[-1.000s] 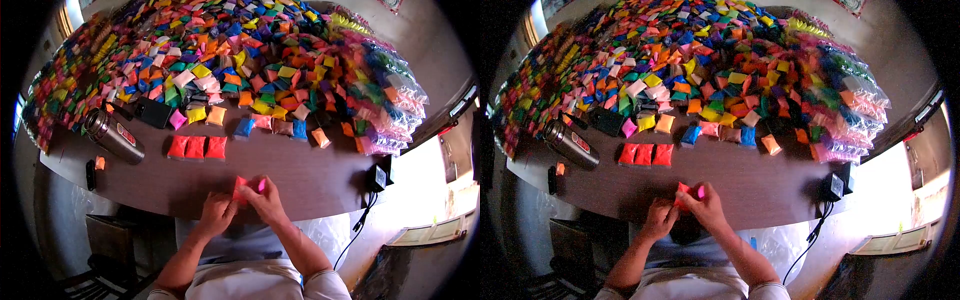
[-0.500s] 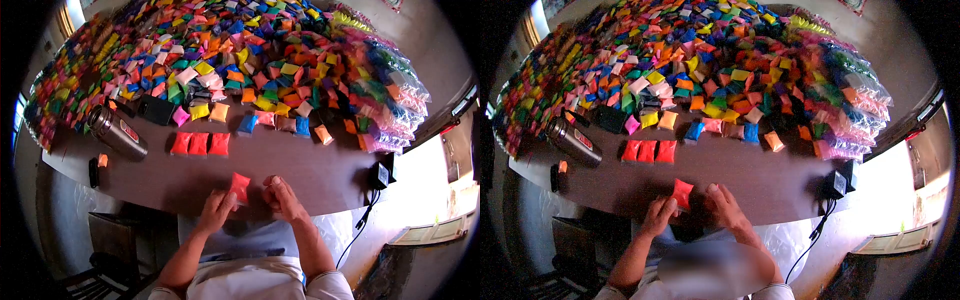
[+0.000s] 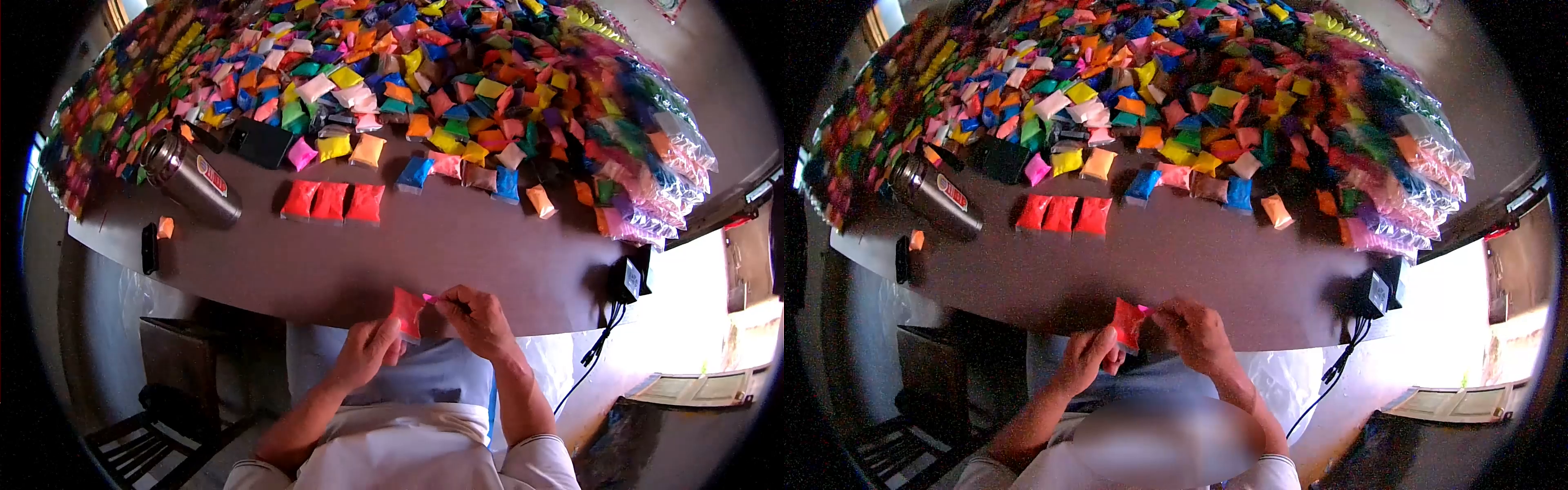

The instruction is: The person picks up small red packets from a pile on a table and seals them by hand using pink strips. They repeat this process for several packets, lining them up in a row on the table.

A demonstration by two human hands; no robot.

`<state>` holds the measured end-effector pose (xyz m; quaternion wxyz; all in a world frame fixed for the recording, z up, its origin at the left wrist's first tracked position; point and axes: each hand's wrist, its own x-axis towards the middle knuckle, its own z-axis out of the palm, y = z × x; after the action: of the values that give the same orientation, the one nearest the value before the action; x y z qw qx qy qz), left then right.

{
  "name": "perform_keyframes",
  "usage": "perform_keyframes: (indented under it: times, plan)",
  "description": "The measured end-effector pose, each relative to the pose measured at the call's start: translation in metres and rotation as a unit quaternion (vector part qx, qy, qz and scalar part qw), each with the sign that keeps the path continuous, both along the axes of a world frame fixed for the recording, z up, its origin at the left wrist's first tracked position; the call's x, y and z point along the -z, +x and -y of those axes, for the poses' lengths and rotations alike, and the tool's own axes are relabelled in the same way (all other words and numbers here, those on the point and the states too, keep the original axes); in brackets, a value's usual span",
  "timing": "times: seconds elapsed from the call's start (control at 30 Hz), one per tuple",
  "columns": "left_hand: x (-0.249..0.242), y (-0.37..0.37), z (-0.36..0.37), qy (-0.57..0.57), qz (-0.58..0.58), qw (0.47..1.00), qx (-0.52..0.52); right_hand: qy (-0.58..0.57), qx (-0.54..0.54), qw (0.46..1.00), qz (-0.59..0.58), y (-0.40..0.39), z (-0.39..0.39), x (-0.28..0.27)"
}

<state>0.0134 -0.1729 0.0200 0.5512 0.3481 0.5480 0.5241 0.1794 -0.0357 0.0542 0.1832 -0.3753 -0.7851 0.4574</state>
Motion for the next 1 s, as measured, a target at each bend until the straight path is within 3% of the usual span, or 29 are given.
perform_keyframes:
  times: [0.03, 0.13, 0.17, 0.2, 0.43, 0.47, 0.63, 0.7, 0.8, 0.93, 1.0]
  plan:
    - [0.004, 0.001, 0.002, -0.062, 0.048, 0.997, -0.006, -0.001, -0.002, 1.0, 0.002, 0.0, 0.002, -0.005]
    - [0.039, 0.011, 0.013, -0.077, 0.104, 0.991, 0.023, -0.045, 0.01, 0.999, 0.011, -0.001, 0.007, -0.007]
    - [0.046, 0.018, 0.018, -0.116, 0.131, 0.985, -0.003, 0.021, 0.005, 1.0, 0.009, 0.0, 0.008, 0.003]
    - [0.05, 0.021, 0.02, -0.116, 0.133, 0.984, -0.003, 0.089, -0.001, 0.996, 0.007, 0.001, 0.009, 0.009]
    - [0.059, 0.034, 0.018, -0.059, 0.173, 0.982, -0.057, 0.064, 0.05, 0.996, 0.019, -0.003, 0.026, 0.0]
    - [0.055, 0.036, 0.016, -0.061, 0.188, 0.977, -0.078, 0.113, 0.033, 0.993, 0.012, -0.005, 0.03, 0.003]
    - [0.05, 0.042, 0.015, -0.058, 0.184, 0.976, -0.097, 0.201, -0.017, 0.978, 0.058, -0.011, 0.038, 0.011]
    - [0.049, 0.041, 0.015, -0.034, 0.19, 0.975, -0.11, 0.219, 0.008, 0.973, 0.072, -0.004, 0.027, 0.027]
    - [0.043, 0.038, 0.013, -0.04, 0.106, 0.991, -0.072, 0.243, 0.063, 0.958, 0.14, 0.002, 0.001, 0.029]
    - [0.045, 0.04, 0.013, -0.034, 0.129, 0.987, -0.09, 0.184, 0.098, 0.972, 0.11, 0.004, -0.013, 0.003]
    - [0.048, 0.041, 0.014, -0.034, 0.138, 0.985, -0.099, 0.138, 0.024, 0.989, 0.047, -0.005, 0.003, -0.015]
